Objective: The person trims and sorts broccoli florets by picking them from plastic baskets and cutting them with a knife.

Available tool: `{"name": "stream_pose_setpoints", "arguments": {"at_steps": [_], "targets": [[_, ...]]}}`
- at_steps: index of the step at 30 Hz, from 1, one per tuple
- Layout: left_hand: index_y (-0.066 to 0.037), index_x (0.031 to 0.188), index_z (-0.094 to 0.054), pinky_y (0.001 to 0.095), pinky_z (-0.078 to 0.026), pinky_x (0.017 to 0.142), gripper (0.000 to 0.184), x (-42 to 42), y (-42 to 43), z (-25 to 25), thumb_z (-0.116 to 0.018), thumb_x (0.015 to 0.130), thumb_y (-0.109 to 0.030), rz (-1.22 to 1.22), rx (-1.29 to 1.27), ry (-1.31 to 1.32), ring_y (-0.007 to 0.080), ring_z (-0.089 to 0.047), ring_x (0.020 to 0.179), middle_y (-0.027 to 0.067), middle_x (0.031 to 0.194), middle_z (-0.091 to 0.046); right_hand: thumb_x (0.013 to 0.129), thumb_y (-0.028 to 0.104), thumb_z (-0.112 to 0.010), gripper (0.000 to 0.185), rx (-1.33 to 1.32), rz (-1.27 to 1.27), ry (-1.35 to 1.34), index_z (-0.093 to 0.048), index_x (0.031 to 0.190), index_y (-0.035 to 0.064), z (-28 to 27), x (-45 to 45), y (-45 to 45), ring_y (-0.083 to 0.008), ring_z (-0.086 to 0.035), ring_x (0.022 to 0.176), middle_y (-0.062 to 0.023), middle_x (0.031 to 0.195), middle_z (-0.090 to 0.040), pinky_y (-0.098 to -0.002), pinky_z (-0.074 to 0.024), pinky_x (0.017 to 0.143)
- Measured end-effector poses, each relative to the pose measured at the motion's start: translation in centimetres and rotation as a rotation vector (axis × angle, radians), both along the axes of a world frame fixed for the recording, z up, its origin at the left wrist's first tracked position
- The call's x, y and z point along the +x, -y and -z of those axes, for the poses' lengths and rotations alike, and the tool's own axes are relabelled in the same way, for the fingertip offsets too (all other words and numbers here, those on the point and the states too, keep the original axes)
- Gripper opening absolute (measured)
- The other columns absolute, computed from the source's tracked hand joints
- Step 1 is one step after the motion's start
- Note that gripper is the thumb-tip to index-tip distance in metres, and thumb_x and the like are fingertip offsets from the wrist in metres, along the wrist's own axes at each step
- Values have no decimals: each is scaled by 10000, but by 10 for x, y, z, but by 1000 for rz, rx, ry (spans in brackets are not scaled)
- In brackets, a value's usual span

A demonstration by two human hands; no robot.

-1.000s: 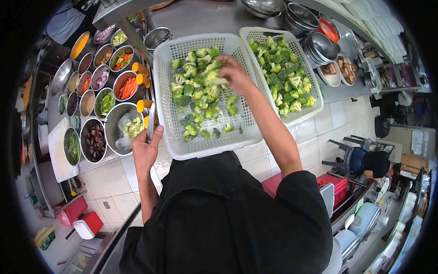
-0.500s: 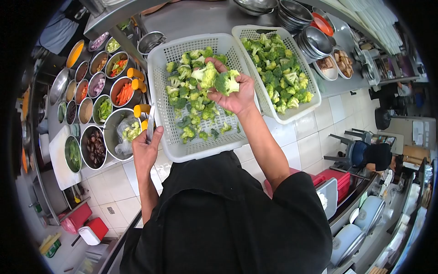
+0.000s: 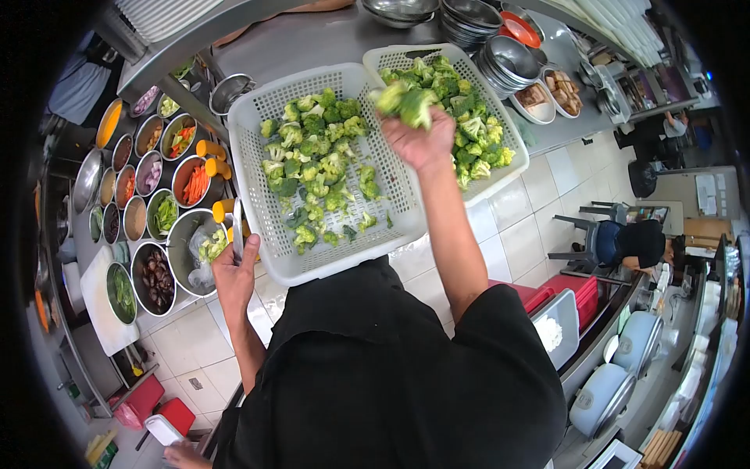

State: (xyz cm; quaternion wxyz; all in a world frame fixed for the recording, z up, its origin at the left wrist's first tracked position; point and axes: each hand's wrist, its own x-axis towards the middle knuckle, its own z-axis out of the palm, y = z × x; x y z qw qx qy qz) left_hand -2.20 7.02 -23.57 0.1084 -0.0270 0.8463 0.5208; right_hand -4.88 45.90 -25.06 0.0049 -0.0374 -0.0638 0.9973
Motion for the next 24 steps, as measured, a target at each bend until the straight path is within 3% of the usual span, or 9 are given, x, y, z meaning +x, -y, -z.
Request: {"name": "stream_pose_setpoints", "arguments": {"at_steps": [1, 3, 6, 9, 12, 14, 17, 20, 24], "targets": [[37, 690, -599, 280, -339, 495, 415, 1, 2, 0, -732, 857, -318, -6, 0, 9, 84, -386, 544, -7, 564, -482, 789, 235, -427, 567, 28, 91, 45, -489, 1278, -45, 11, 0, -19, -395, -520, 1052, -265, 1276, -476, -438, -514, 833], [38, 687, -596, 281, -340, 496, 416, 1, 3, 0, -732, 856, -317, -3, -17, -4, 83, -388, 548, -7, 563, -480, 778, 216, -516, 505, 505, 555, 580, -534, 1216, -36, -15, -5, -12, -398, -506, 1093, -263, 1247, -497, -458, -454, 926], [41, 686, -596, 283, -341, 497, 419, 0, 5, 1, -731, 856, -317, -13, -26, -23, 84, -387, 550, -8, 562, -477, 742, 142, -620, 486, 1839, 888, 883, -545, 1195, -18, 4, 6, -27, -385, -492, 1137, -255, 1214, -521, -459, -385, 1008], [37, 725, -629, 261, -311, 500, 398, 1, 4, 7, -722, 867, -323, -4, -21, -27, 64, -373, 552, -35, 576, -476, 723, 76, -657, 501, 2181, 947, 560, -555, 1210, 12, -5, 12, 6, -360, -496, 1162, -228, 1227, -534, -423, -407, 985], [49, 728, -626, 273, -327, 498, 403, 1, 0, 7, -725, 863, -318, 12, 8, -13, 74, -379, 553, -22, 567, -476, 743, 127, -700, 528, 2212, 292, 150, -548, 1239, 31, 0, 1, 45, -343, -492, 1204, -190, 1304, -524, -427, -407, 1017], [58, 725, -619, 285, -343, 498, 410, 0, -3, 6, -729, 858, -314, 21, 22, -14, 84, -386, 553, -8, 559, -477, 785, 199, -702, 500, 2492, 49, -50, -549, 1236, 44, 25, -9, 71, -352, -495, 1202, -189, 1371, -462, -426, -408, 1034], [50, 745, -636, 273, -333, 502, 398, -1, -4, 4, -727, 863, -319, 36, 10, -18, 74, -383, 557, -20, 572, -483, 813, 274, -701, 471, 2621, -174, 111, -560, 1214, 70, 72, -19, 96, -358, -493, 1204, -176, 1397, -407, -426, -413, 1031], [41, 759, -652, 261, -322, 507, 389, 2, 1, 2, -724, 868, -325, 16, -4, -7, 65, -380, 561, -33, 589, -491, 789, 318, -742, 470, 2478, -355, 176, -580, 1180, 114, 71, -22, 98, -362, -479, 1213, -159, 1367, -394, -431, -419, 1019], [55, 738, -633, 284, -350, 504, 410, 8, 8, 6, -737, 851, -324, -33, 16, -3, 83, -396, 560, -5, 571, -497, 761, 330, -779, 405, 2379, -374, 85, -611, 1073, 134, 74, -23, 81, -368, -454, 1238, -172, 1354, -413, -428, -383, 1028]]}}
